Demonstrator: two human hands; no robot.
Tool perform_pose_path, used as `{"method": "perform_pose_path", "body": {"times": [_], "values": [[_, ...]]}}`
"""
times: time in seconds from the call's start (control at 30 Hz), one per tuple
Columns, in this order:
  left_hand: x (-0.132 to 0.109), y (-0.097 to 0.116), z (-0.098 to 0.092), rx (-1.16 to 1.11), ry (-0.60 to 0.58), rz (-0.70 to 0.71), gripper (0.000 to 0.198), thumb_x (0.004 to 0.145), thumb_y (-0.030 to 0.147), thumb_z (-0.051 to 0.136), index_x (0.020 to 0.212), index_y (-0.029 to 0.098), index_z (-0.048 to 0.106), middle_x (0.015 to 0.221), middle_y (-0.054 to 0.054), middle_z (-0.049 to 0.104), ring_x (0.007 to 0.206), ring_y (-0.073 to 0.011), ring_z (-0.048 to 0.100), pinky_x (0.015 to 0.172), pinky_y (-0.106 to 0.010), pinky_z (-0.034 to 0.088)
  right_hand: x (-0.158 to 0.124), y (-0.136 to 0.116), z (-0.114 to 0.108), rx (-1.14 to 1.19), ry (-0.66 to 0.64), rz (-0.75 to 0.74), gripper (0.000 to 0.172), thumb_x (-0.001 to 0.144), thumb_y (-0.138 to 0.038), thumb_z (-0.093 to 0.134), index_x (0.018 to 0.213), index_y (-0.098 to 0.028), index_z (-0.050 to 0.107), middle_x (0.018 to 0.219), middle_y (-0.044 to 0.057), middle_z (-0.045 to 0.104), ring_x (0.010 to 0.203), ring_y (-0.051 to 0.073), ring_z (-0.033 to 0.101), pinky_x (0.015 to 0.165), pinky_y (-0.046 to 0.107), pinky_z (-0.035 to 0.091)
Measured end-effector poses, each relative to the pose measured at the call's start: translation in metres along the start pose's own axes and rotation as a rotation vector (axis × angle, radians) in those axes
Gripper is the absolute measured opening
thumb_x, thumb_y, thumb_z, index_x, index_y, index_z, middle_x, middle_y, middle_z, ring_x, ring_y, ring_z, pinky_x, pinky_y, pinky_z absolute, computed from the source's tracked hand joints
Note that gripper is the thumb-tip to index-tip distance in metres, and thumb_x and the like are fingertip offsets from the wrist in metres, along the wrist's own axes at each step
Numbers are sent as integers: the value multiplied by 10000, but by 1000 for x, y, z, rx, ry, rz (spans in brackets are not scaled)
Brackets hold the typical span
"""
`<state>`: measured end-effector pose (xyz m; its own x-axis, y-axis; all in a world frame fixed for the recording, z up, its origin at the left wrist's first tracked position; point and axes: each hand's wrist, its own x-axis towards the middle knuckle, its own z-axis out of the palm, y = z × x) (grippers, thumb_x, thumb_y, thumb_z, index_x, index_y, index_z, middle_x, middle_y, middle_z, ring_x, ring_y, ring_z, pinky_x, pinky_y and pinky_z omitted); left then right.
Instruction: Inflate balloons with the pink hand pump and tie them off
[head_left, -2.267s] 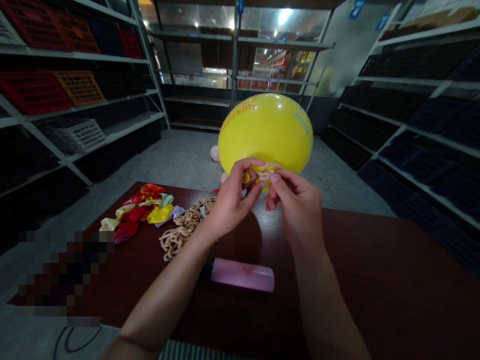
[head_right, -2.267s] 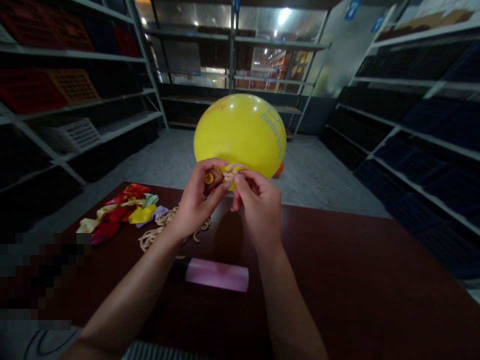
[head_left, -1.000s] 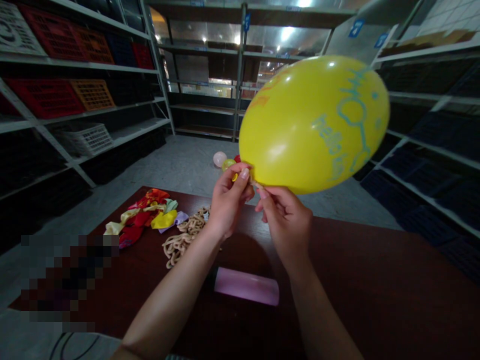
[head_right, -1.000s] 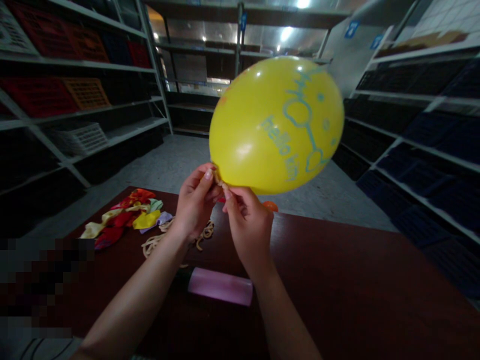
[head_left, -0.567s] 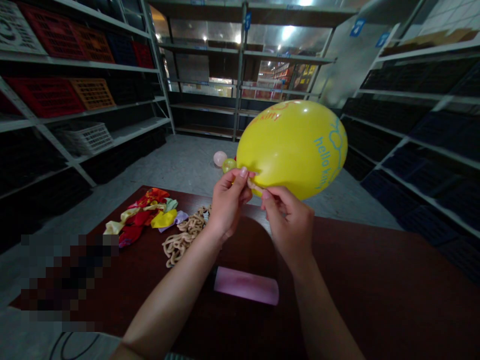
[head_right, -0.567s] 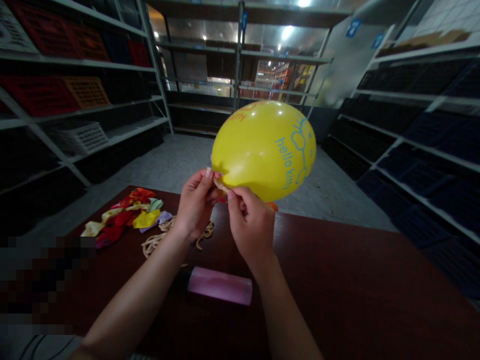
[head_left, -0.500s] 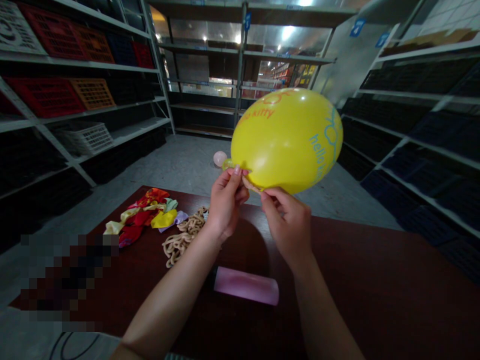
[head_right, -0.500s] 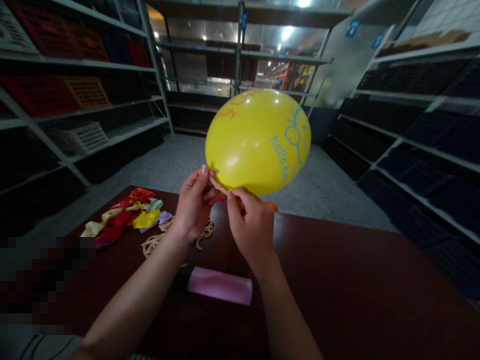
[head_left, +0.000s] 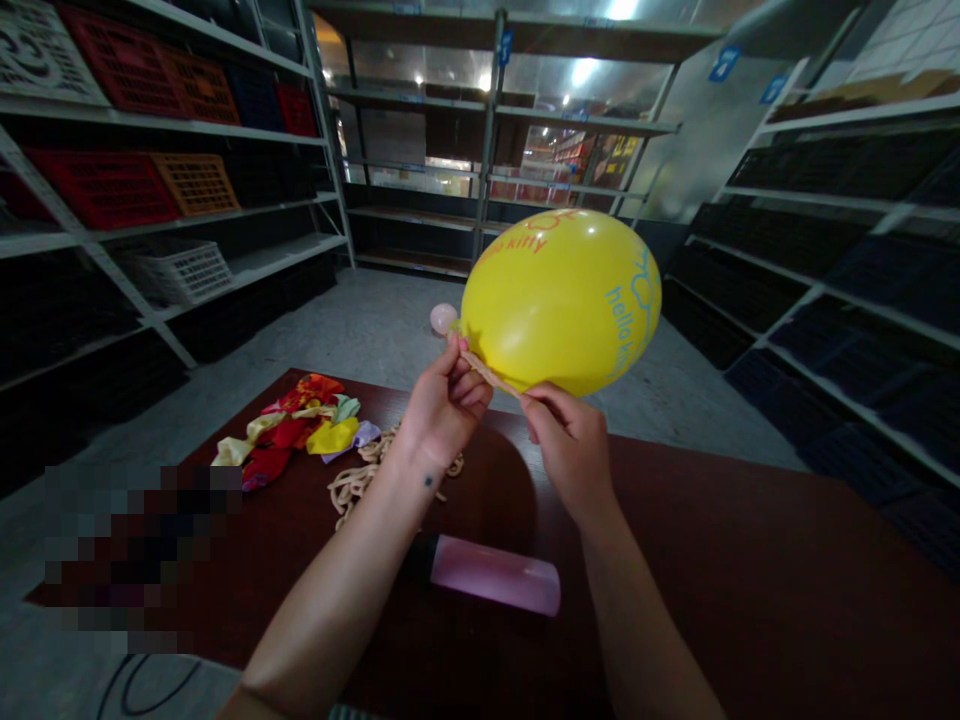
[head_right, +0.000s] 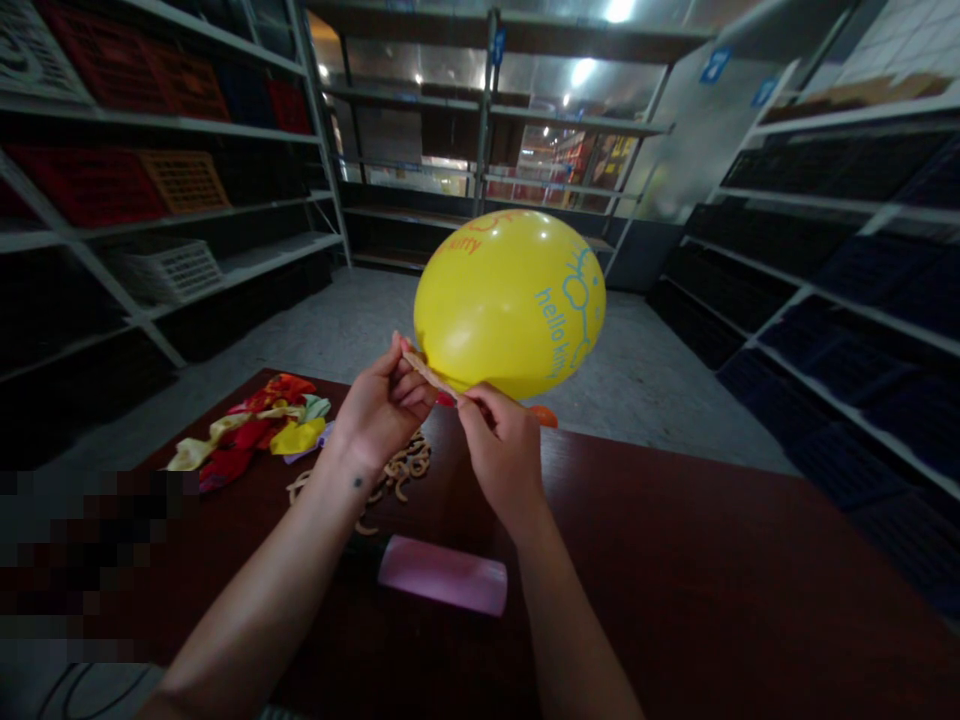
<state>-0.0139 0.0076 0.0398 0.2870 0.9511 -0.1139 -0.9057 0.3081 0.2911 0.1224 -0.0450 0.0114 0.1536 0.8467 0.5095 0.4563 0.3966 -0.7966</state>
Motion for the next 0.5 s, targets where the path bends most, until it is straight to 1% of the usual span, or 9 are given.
{"method": "perform_pose_path", "body": {"times": [0.17, 0.3, 0.5], "values": [[2, 4, -2, -29, 22, -48, 361, 1053, 188, 494, 698, 139, 533, 510, 74, 318, 351, -35, 224, 361, -182, 189, 3, 0, 0, 111, 3, 58, 240, 830, -330, 573, 617, -220, 570, 526, -55, 478, 530, 110, 451, 527, 251, 338], [2, 5, -3, -75, 31, -75, 388, 1068, 200, 459, 688, 144, 516, 501, 77, 297, 345, -37, 226, 364, -186, 184, 4, 1, 0, 183, -7, 114, 224, 802, -331, 583, 607, -220, 575, 489, -65, 456, 488, 102, 428, 501, 250, 330], [3, 6, -5, -54, -14, -80, 417, 1080, 201, 417, 672, 154, 494, 502, 74, 241, 357, -51, 221, 377, -193, 195, 5, 4, 0, 235, -4, 152, 207, 795, -330, 588, 623, -216, 594, 473, -69, 446, 467, 97, 426, 487, 247, 325]]}}
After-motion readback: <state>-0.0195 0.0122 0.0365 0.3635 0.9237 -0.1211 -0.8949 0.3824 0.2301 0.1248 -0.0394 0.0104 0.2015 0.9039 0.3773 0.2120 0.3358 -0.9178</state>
